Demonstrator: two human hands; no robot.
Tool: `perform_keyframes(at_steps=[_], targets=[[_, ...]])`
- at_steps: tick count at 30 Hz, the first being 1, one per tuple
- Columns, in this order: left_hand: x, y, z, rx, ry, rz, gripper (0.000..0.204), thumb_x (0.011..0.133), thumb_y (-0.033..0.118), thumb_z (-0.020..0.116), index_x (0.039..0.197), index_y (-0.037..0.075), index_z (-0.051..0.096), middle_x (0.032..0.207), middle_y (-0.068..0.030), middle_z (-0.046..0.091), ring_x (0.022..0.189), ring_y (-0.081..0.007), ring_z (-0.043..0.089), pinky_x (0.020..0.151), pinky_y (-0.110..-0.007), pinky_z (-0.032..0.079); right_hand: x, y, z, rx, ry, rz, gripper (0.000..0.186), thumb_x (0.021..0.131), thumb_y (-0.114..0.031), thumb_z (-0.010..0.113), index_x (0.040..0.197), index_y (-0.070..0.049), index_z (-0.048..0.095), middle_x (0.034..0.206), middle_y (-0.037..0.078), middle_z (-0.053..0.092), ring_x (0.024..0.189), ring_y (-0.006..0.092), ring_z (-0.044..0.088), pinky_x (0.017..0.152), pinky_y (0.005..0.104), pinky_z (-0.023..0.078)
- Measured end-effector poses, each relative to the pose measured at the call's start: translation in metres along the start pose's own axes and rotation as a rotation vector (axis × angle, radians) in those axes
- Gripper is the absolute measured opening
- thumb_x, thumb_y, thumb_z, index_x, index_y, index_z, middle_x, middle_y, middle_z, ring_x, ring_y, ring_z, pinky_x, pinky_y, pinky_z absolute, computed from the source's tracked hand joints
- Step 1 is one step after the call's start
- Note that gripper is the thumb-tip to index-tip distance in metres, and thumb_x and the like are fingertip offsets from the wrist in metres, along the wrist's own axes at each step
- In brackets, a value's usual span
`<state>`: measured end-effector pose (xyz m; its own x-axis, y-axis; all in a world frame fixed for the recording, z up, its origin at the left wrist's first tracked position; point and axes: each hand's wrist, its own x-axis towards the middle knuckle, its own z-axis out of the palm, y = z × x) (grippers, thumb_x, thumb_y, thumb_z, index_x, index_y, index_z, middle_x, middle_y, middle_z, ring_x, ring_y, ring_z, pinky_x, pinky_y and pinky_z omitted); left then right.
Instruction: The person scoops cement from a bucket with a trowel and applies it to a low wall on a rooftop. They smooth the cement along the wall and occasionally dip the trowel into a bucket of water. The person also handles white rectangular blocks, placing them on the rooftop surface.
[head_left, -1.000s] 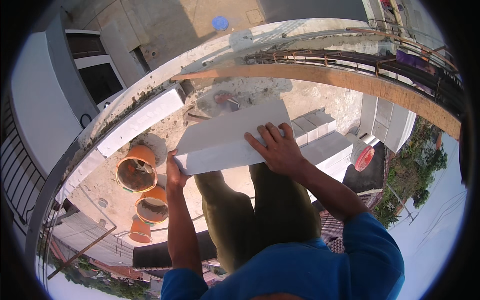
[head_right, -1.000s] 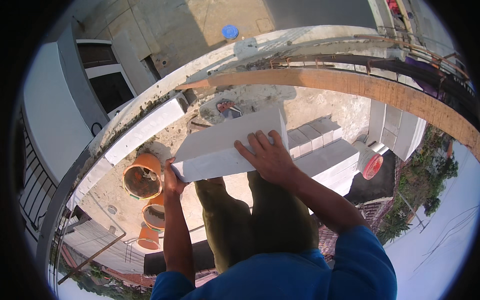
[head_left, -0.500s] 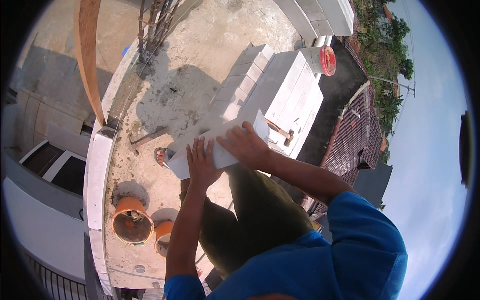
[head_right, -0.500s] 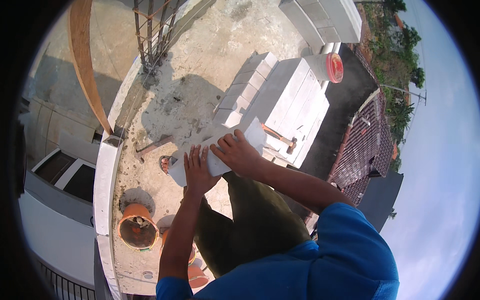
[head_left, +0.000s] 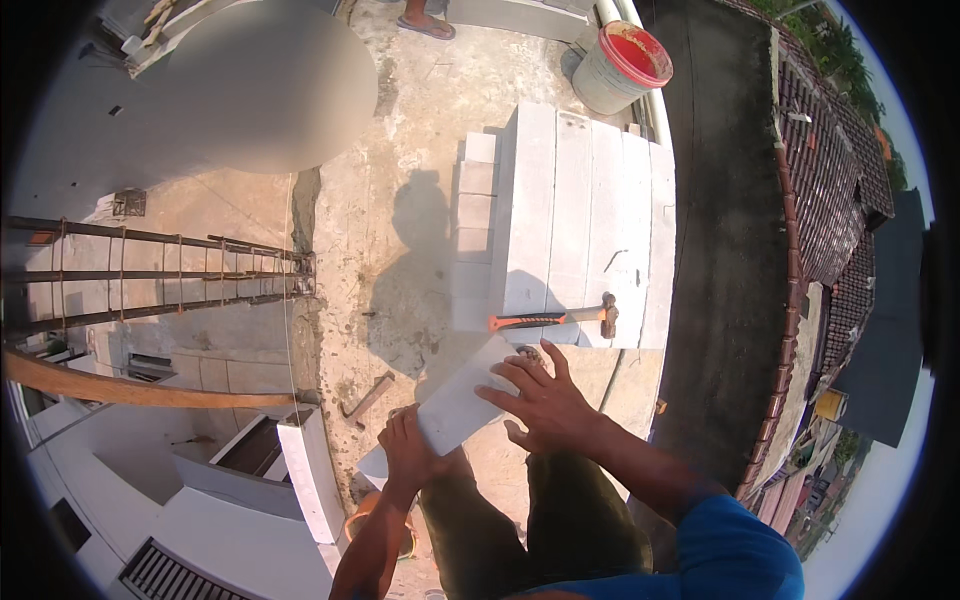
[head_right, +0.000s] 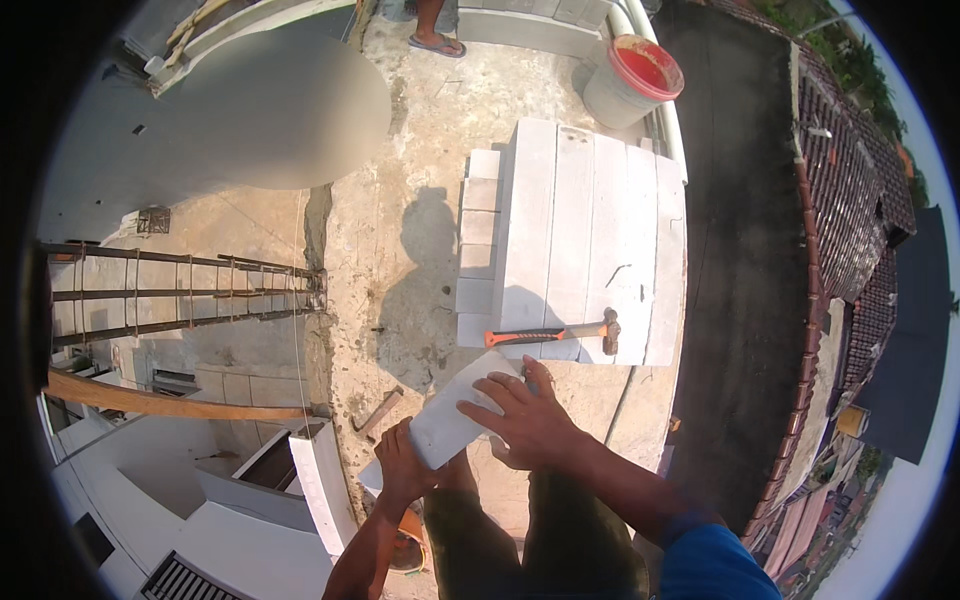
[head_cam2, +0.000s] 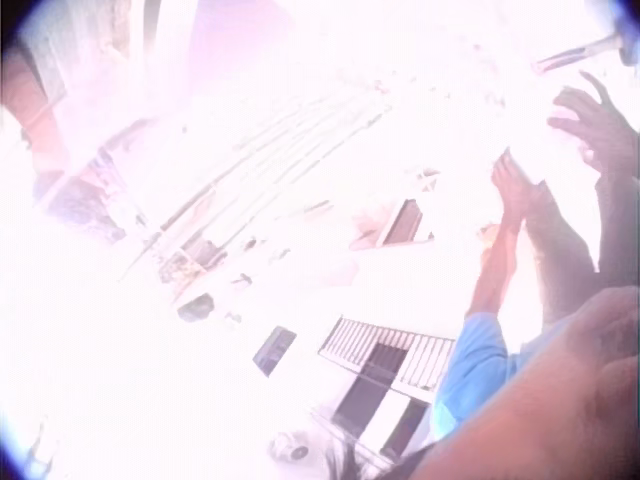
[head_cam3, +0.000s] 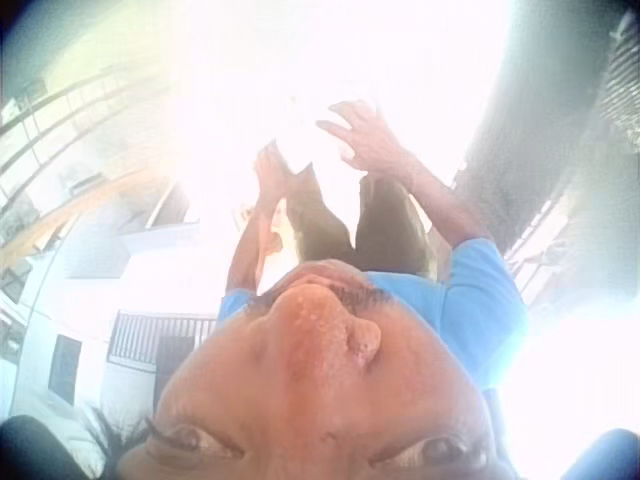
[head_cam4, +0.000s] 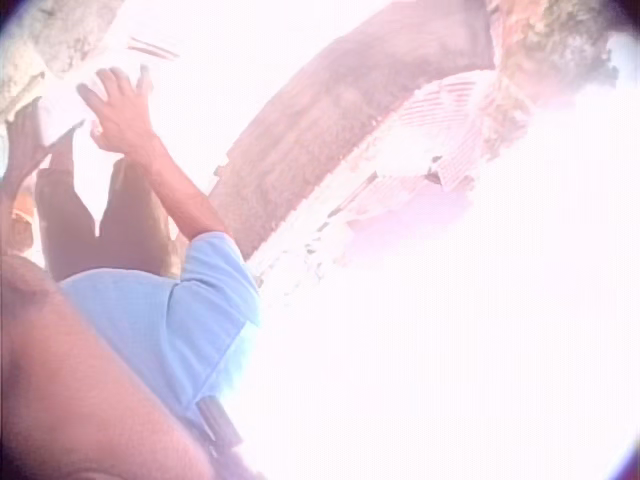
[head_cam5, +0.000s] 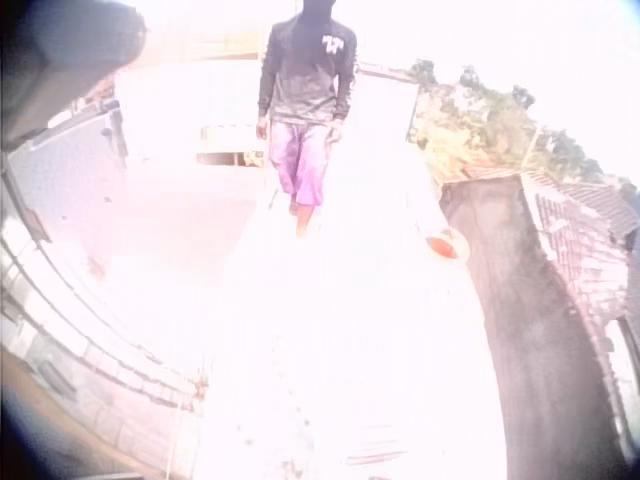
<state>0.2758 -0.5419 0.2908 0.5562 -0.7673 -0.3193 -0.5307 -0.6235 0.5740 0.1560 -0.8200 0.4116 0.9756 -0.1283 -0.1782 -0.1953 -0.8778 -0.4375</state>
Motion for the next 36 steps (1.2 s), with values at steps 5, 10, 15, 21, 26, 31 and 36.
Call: perform_keyframes(at_steps=[5, 10, 15, 21, 26, 31, 36], targets=[[0.012, 0.030, -0.052, 0.331, -0.178, -0.185, 0.110, 0.066, 0.040, 0.092, 0.153, 0.003, 0.034, 0.136, -0.0218, 0.051, 0.131, -0.0420, 0.050, 0.108, -0.064, 0.038, -0.144, 0.137, 0.066, 0.568, 0.264, 0.845, 0.053, 0.083, -0.024, 0.079, 0.131, -0.009, 0.063, 0.112, 0.018, 0.068, 0.111, 0.0392, 0.066, 0.095, 0.0530, 0.053], [0.056, 0.090, -0.108, 0.535, -0.183, -0.173, 0.114, 0.067, 0.041, 0.092, 0.155, 0.004, 0.031, 0.138, -0.0219, 0.050, 0.133, -0.0416, 0.049, 0.109, -0.066, 0.038, -0.332, 0.187, 0.208, 0.523, 0.007, 1.141, 0.048, 0.083, -0.029, 0.074, 0.126, -0.010, 0.063, 0.106, 0.017, 0.070, 0.106, 0.0387, 0.070, 0.090, 0.0536, 0.057], [0.129, 0.152, -0.116, 0.545, -0.157, -0.072, 0.116, 0.065, 0.035, 0.096, 0.156, 0.004, 0.031, 0.136, -0.0214, 0.051, 0.131, -0.0436, 0.050, 0.108, -0.065, 0.041, -0.431, 0.154, 0.249, 0.659, -0.548, 1.275, 0.058, 0.085, -0.033, 0.075, 0.136, -0.007, 0.063, 0.125, 0.025, 0.072, 0.123, 0.0406, 0.068, 0.104, 0.0482, 0.056], [0.247, 0.242, -0.068, 0.594, -0.200, 0.093, 0.124, 0.065, 0.033, 0.096, 0.162, 0.003, 0.025, 0.143, -0.0233, 0.049, 0.136, -0.0439, 0.049, 0.112, -0.062, 0.041, -0.379, 0.160, 0.244, 0.789, -0.089, 1.143, 0.046, 0.088, -0.024, 0.073, 0.129, -0.006, 0.063, 0.107, 0.021, 0.071, 0.105, 0.0398, 0.068, 0.092, 0.0501, 0.056], [0.316, 0.294, -0.021, 0.626, -0.192, 0.307, 0.115, 0.066, 0.025, 0.092, 0.161, 0.005, 0.031, 0.137, -0.0200, 0.053, 0.130, -0.0406, 0.052, 0.106, -0.062, 0.043, -0.284, 0.176, 0.204, 0.949, 0.139, 1.057, 0.044, 0.094, -0.023, 0.073, 0.133, -0.007, 0.061, 0.113, 0.018, 0.069, 0.103, 0.0335, 0.071, 0.089, 0.0437, 0.058], [0.345, 0.330, 0.020, 0.634, -0.243, 0.377, 0.117, 0.067, 0.029, 0.092, 0.163, 0.006, 0.029, 0.138, -0.0191, 0.053, 0.130, -0.0387, 0.052, 0.108, -0.063, 0.040, -0.267, 0.178, 0.188, 0.996, 0.169, 1.086, 0.047, 0.096, -0.025, 0.072, 0.138, -0.008, 0.060, 0.117, 0.019, 0.069, 0.105, 0.0337, 0.071, 0.092, 0.0444, 0.058], [0.349, 0.337, 0.047, 0.680, -0.240, 0.405, 0.120, 0.067, 0.033, 0.094, 0.164, 0.007, 0.027, 0.146, -0.0195, 0.049, 0.137, -0.0393, 0.048, 0.109, -0.067, 0.038, -0.297, 0.184, 0.192, 0.951, -0.032, 1.210, 0.048, 0.096, -0.025, 0.072, 0.138, -0.006, 0.059, 0.120, 0.021, 0.070, 0.109, 0.0366, 0.070, 0.096, 0.0461, 0.056]])
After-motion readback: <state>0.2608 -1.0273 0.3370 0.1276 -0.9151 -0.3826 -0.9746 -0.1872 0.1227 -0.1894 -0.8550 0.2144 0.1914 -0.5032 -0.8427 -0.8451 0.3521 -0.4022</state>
